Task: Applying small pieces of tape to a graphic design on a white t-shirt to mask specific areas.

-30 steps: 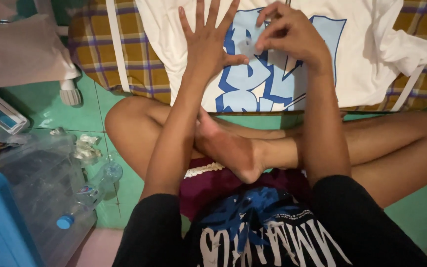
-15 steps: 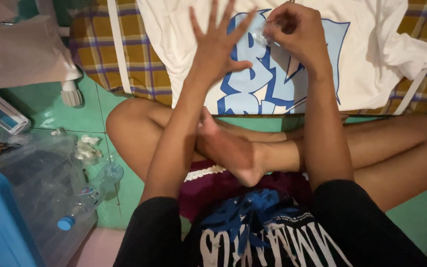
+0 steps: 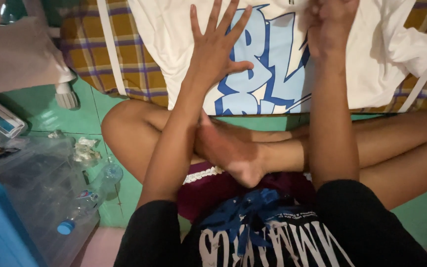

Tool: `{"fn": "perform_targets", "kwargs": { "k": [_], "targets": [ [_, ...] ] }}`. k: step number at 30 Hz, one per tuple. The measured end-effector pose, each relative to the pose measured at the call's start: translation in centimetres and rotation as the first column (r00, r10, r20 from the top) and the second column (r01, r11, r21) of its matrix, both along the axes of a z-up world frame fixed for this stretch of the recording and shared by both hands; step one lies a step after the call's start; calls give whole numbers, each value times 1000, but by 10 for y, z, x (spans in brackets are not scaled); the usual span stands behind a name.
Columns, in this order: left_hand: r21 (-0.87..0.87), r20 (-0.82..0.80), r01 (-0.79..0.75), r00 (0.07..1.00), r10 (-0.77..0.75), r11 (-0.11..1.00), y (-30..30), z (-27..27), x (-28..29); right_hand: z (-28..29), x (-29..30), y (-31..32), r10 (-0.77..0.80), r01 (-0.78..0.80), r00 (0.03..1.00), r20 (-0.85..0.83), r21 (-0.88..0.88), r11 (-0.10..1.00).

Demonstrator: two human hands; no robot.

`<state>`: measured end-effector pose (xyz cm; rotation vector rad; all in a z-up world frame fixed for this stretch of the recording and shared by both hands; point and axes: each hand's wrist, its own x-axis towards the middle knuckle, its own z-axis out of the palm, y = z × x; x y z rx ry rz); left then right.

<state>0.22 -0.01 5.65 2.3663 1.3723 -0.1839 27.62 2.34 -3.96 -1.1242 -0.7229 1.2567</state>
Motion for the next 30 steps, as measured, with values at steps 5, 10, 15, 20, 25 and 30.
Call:
{"fn": "perform_targets", "kwargs": {
  "k": [5, 10, 15, 20, 25, 30],
  "targets": [
    [-2, -111, -29, 993, 28, 1000, 1, 7, 5, 8, 11, 1, 191, -176, 974, -122, 121, 977],
    [136, 31, 185, 981, -191, 973, -7, -12, 9, 15, 5, 4, 124, -124, 980, -157, 8, 992],
    [132, 15, 184, 982, -187, 974, -3, -8, 12, 8, 13, 6, 62, -72, 980, -187, -45, 996],
    [128, -72, -160, 983, 170, 979, 1, -23, 4, -6, 26, 3, 30, -42, 971, -236, -46, 998],
    [202, -201, -279, 926, 318, 939, 1, -18, 4, 37, -4, -1, 225, -237, 934, 278, 13, 971],
    [187, -260, -248, 920, 292, 950, 0, -12, 3, 72, -64, -11, 380, -523, 561, 736, -40, 851]
  ]
}}
